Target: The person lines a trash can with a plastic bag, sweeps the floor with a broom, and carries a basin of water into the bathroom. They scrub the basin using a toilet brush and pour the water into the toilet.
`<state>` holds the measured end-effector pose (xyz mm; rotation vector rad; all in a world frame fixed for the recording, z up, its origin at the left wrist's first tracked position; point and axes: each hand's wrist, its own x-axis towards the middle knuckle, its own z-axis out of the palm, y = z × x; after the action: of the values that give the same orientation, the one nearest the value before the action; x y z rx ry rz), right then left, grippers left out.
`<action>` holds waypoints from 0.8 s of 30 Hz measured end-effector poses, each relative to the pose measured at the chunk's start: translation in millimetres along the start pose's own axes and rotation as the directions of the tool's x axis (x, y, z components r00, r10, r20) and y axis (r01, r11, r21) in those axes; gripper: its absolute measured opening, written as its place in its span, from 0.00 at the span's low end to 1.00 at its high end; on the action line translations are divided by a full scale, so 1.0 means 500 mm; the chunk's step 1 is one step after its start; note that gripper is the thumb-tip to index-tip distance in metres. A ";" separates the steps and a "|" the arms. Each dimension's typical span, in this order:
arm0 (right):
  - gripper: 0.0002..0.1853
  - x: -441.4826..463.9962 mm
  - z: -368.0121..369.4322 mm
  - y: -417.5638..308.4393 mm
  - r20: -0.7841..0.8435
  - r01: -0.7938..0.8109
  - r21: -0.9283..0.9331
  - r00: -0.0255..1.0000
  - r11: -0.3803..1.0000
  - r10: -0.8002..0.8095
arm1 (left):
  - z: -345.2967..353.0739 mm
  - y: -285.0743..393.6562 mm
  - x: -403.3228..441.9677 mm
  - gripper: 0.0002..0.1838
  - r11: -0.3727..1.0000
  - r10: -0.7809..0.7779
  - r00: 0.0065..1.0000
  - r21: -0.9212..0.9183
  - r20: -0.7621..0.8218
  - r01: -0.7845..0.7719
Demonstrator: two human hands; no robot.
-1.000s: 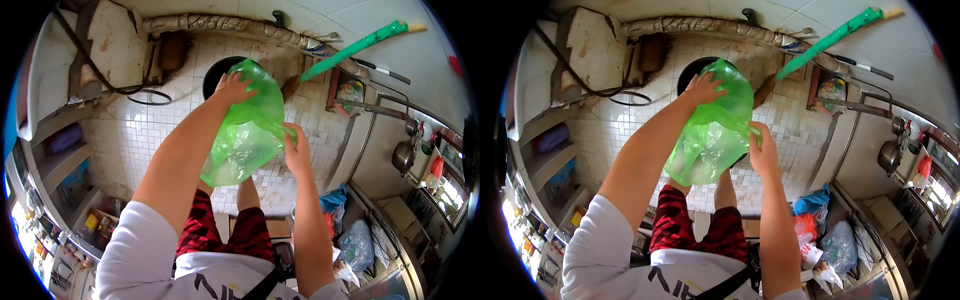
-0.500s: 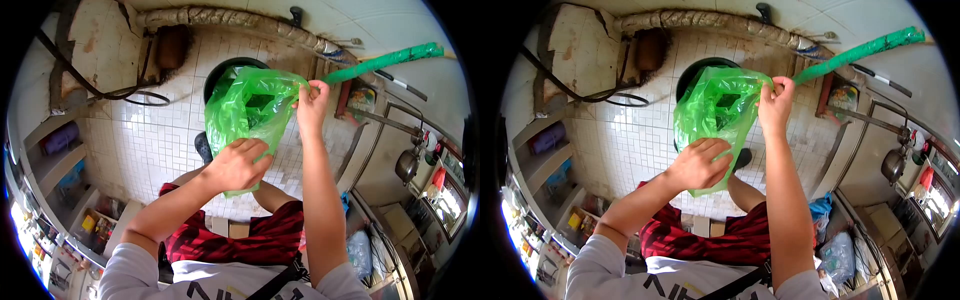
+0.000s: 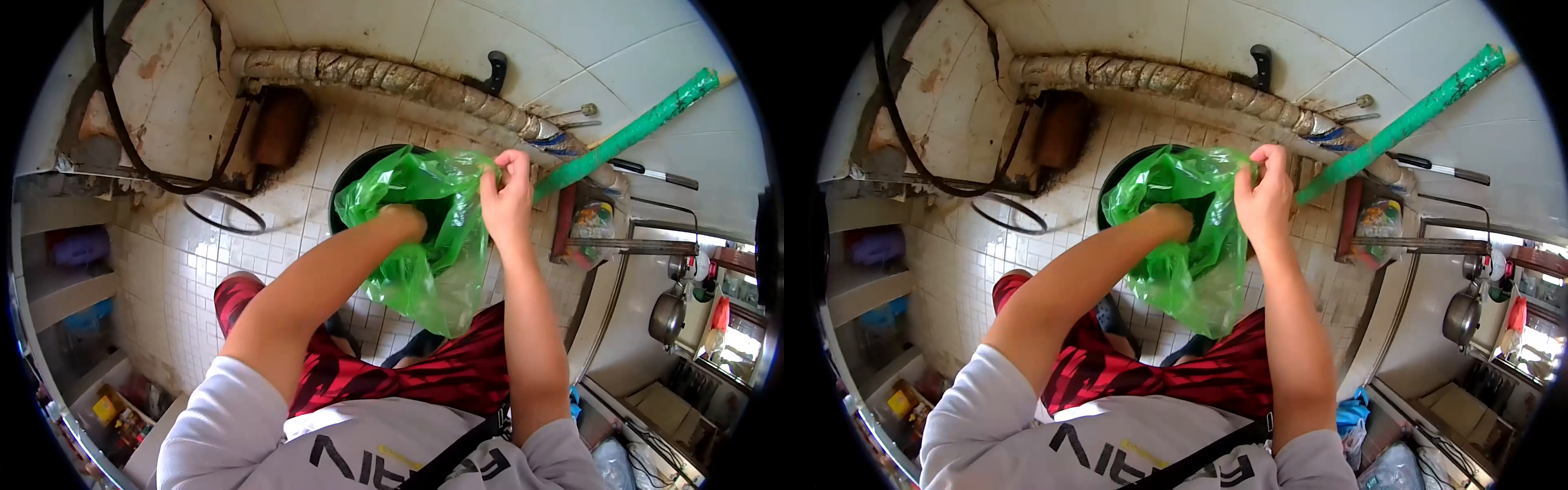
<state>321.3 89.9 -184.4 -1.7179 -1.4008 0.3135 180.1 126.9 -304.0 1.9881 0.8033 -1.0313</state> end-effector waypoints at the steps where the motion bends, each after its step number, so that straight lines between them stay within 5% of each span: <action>1: 0.12 -0.007 0.002 0.005 0.010 -0.004 0.021 1.000 1.000 0.004 | 0.006 -0.022 0.052 0.18 1.000 -0.029 0.999 0.003 0.031 0.029; 4: 0.12 -0.021 0.011 0.002 -0.024 0.062 0.016 0.998 0.998 -0.061 | 0.016 -0.077 0.179 0.18 0.992 -0.119 0.987 -0.051 -0.108 0.114; 6: 0.13 -0.041 0.012 0.013 -0.026 0.284 -0.212 0.955 0.935 -0.295 | 0.052 -0.084 0.221 0.19 0.981 -0.184 0.956 -0.097 -0.230 0.166; 8: 0.14 -0.090 0.012 0.014 0.024 0.202 -0.180 0.979 0.963 -0.201 | 0.083 -0.078 0.240 0.19 0.973 -0.227 0.930 -0.100 -0.290 0.206; 12: 0.09 -0.101 0.009 0.041 0.302 0.426 -0.275 0.889 0.862 -0.344 | 0.053 -0.046 0.231 0.19 0.981 -0.188 0.962 0.014 -0.200 0.195; 16: 0.08 -0.071 0.008 0.027 0.207 0.298 -0.477 0.953 0.827 -0.224 | 0.011 -0.021 0.062 0.21 0.975 -0.105 0.989 0.183 -0.103 0.122; 18: 0.12 -0.052 0.014 0.066 0.277 0.126 -0.246 0.959 0.961 -0.055 | -0.024 0.000 -0.062 0.23 0.956 -0.111 0.989 0.262 -0.102 0.135; 20: 0.18 -0.032 0.008 0.083 0.291 0.156 -0.167 0.951 0.973 -0.103 | -0.041 0.018 -0.163 0.24 0.918 -0.172 0.976 0.338 -0.130 0.207; 24: 0.25 0.008 -0.012 0.085 0.233 0.225 -0.069 0.951 0.972 -0.204 | 0.016 0.000 -0.262 0.33 0.846 -0.232 0.804 0.295 -0.547 0.444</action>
<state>354.9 91.3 -211.2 -1.6244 -1.7784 0.3327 114.1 95.8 -194.7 2.5951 1.3638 -0.9526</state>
